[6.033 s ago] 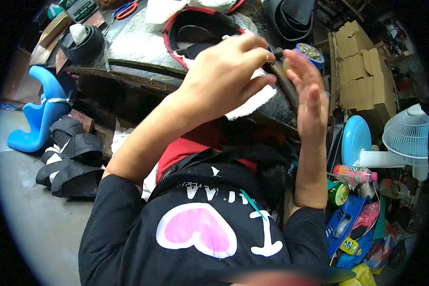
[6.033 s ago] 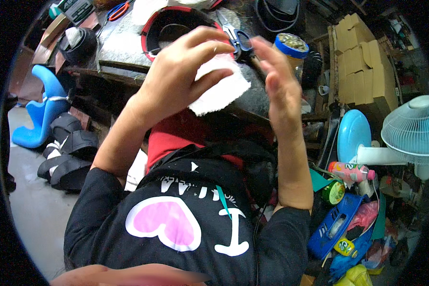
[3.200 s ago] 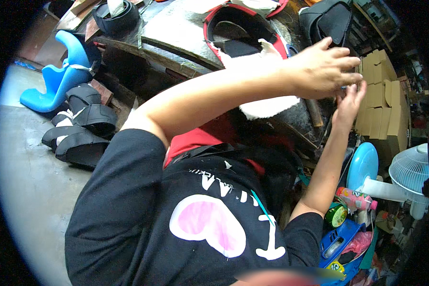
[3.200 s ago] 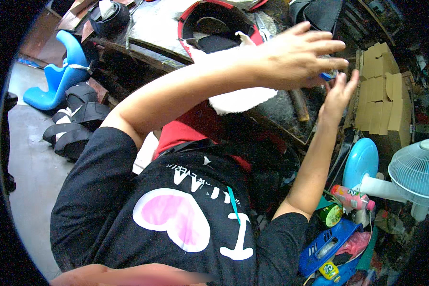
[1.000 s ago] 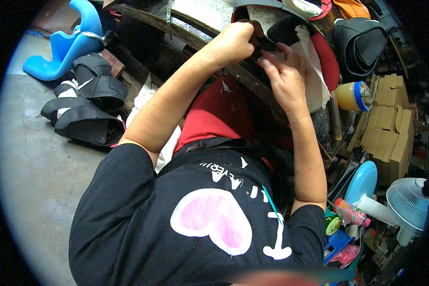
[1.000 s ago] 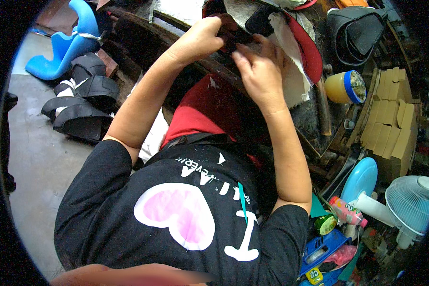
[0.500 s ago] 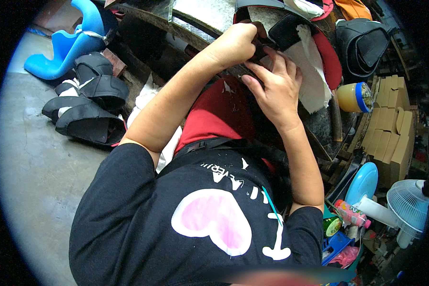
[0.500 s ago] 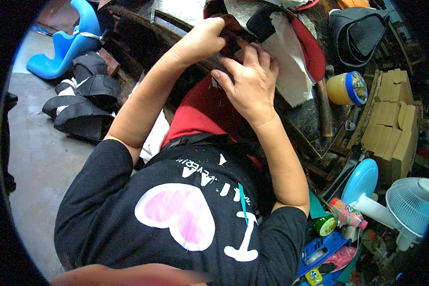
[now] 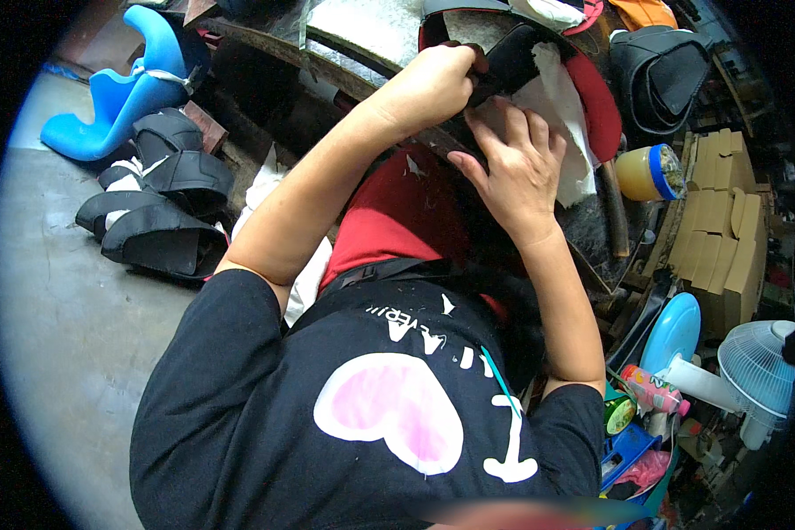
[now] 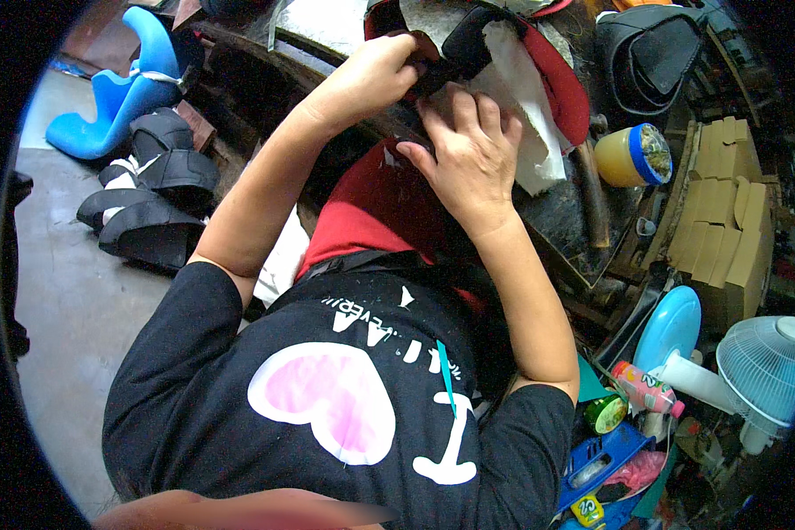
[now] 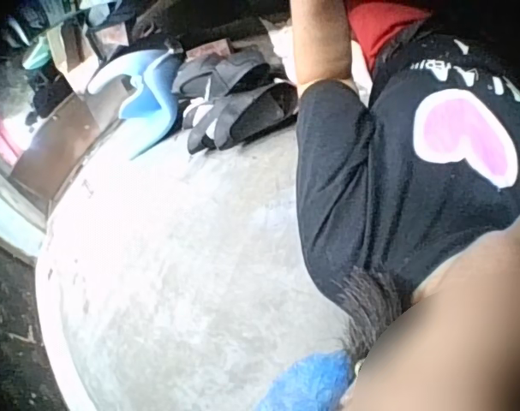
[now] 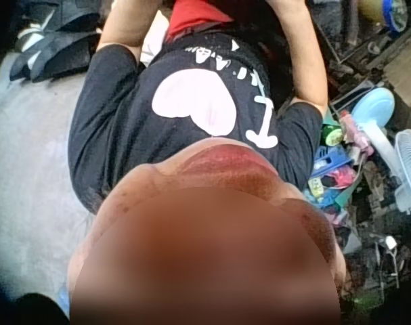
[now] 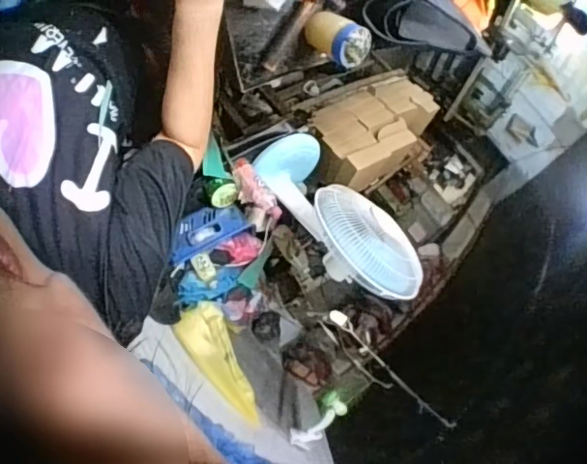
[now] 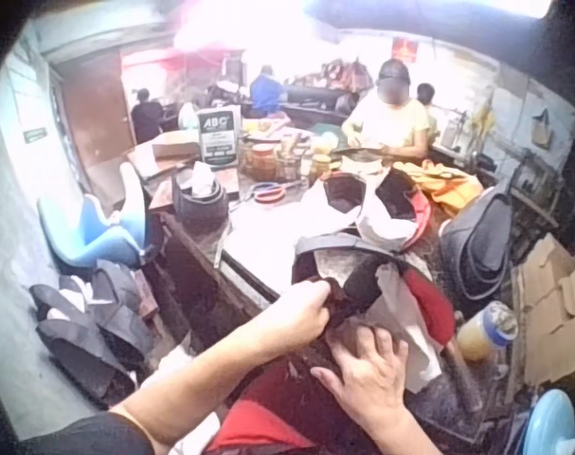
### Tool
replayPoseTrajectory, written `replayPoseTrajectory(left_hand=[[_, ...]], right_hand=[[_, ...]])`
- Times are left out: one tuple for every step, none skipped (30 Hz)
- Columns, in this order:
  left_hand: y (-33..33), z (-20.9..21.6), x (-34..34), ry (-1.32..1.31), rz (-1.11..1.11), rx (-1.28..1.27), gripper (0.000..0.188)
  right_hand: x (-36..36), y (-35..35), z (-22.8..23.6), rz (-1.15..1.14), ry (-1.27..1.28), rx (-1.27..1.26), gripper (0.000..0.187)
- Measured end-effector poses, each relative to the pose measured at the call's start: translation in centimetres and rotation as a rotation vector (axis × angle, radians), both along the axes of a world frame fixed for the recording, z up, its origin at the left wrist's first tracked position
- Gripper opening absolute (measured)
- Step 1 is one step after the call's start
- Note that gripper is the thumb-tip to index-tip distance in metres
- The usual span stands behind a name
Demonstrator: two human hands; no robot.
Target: The person sews a white fabric patch onto the interior of a red and black bag using a needle and thread. They repeatedly insert the needle, pull the thread through, and trim excess thread with scissors. The bag remains on the workbench throughout.
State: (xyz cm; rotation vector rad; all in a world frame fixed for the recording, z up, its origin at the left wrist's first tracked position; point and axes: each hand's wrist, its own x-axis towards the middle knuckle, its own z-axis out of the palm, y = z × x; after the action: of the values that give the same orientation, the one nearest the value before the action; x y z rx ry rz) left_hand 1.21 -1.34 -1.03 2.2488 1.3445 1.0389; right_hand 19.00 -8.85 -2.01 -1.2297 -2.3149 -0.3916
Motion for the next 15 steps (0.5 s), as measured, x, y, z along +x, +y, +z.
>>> replayPoseTrajectory(left_hand=[[-0.1,0.1,0.0,0.003,0.009,-0.04,0.026],[-0.2,0.2,0.1,-0.002,0.012,-0.063,0.027],[-0.5,0.3,0.3,-0.016,0.02,-0.105,0.027],[-0.8,0.3,0.4,-0.04,0.023,-0.129,0.027],[-1.0,0.4,0.6,-0.076,0.019,-0.127,0.027],[-1.2,0.4,0.7,-0.065,0.003,-0.131,0.029],[-1.5,0.3,1.0,-0.049,-0.013,-0.09,0.027],[-1.6,0.4,1.1,-0.015,-0.023,-0.097,0.028],[-1.7,0.5,1.2,0.021,-0.032,-0.1,0.029],[-1.5,0.6,1.2,0.027,-0.048,-0.071,0.029],[-1.3,0.9,1.2,0.034,-0.063,-0.043,0.029],[-1.1,1.2,1.1,0.041,-0.076,-0.017,0.029],[-0.7,1.7,1.0,0.08,-0.065,-0.045,0.028],[-0.4,2.2,0.9,0.088,-0.06,0.012,0.027],[-0.1,2.6,0.8,0.105,-0.053,0.058,0.027]], right_hand=[[0.1,-0.2,0.4,0.025,0.037,-0.022,0.044],[0.4,-0.3,1.0,0.062,0.072,-0.048,0.041],[0.7,-0.3,1.5,0.098,0.107,-0.073,0.039],[1.1,-0.1,2.1,0.135,0.141,-0.097,0.037],[1.7,0.7,2.8,0.235,0.254,0.007,0.032],[2.5,1.1,3.5,0.176,0.264,0.076,0.032],[3.6,1.5,4.1,0.109,0.281,0.156,0.032],[4.1,2.6,4.6,-0.004,0.248,0.252,0.042],[4.9,3.4,5.0,-0.079,0.231,0.268,0.061],[5.2,4.4,5.1,-0.074,0.241,0.273,0.067],[5.7,5.2,5.2,-0.134,0.217,0.243,0.073],[6.4,5.6,5.3,-0.184,0.297,-0.058,0.059],[6.7,6.0,5.1,-0.166,0.391,-0.123,0.058],[7.1,6.5,5.0,-0.163,0.478,-0.216,0.057],[7.3,6.9,4.7,-0.16,0.565,-0.31,0.056]])
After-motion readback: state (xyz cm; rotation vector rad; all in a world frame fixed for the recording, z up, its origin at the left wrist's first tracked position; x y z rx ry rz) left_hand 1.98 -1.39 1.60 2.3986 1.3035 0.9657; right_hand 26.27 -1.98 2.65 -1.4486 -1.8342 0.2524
